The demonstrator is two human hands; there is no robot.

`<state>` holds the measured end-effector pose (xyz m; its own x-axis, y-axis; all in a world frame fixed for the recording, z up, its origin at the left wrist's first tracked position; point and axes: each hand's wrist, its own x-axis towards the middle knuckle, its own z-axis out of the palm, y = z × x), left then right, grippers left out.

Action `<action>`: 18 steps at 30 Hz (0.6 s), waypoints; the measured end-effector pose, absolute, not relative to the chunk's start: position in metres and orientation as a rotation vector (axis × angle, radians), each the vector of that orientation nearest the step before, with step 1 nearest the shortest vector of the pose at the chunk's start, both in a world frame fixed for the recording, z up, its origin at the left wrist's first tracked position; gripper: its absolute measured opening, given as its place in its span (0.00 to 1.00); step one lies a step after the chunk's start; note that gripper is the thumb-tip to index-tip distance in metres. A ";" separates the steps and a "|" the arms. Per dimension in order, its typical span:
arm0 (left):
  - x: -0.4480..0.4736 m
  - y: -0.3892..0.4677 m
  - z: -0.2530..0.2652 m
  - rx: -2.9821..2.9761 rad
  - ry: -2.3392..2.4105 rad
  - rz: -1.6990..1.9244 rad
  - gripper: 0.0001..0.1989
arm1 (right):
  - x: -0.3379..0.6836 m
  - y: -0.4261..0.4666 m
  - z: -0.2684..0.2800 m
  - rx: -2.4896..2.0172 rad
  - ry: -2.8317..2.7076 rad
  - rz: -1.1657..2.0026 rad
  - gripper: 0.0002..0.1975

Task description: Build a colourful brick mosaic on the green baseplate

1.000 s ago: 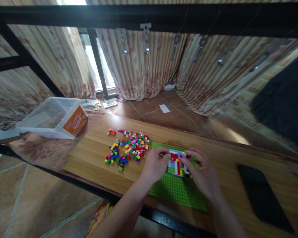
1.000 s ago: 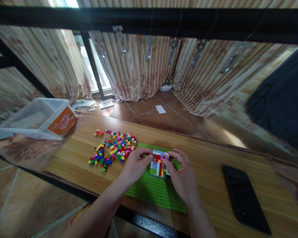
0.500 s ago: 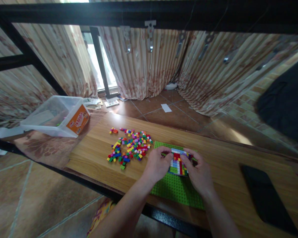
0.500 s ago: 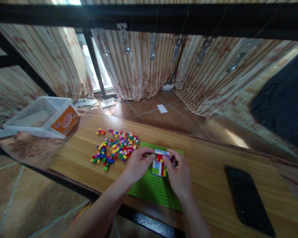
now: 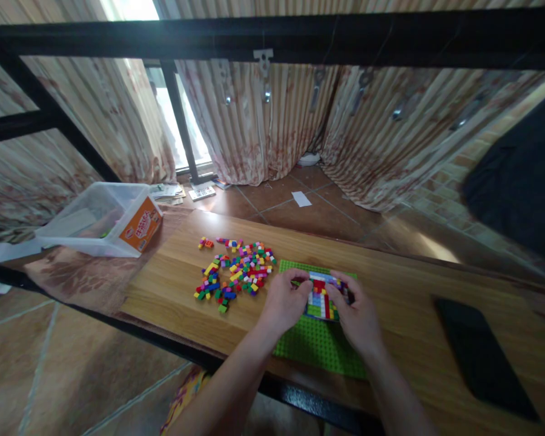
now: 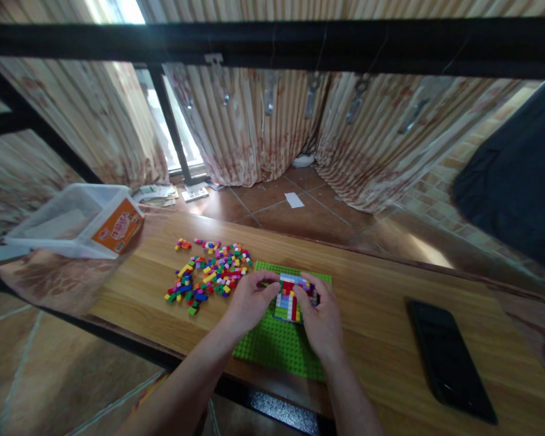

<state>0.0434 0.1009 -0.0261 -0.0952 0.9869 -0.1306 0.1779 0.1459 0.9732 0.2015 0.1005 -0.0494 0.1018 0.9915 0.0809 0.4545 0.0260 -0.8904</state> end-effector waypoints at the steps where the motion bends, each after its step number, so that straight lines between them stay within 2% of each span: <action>1: 0.043 0.101 -0.026 1.199 1.473 1.073 0.09 | 0.202 0.101 -0.050 -1.553 -1.451 0.855 0.25; 8: 0.044 0.101 -0.025 1.178 1.462 1.060 0.09 | 0.206 0.101 -0.046 -1.528 -1.322 0.981 0.26; 18: 0.044 0.100 -0.023 1.246 1.501 1.038 0.10 | 0.204 0.101 -0.048 -1.578 -1.413 0.915 0.26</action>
<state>0.0441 0.0997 -0.0234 -0.0890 0.9885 -0.1226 0.2347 0.1404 0.9619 0.2040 0.1005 -0.0483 0.1100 0.9939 0.0004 0.4068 -0.0447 -0.9124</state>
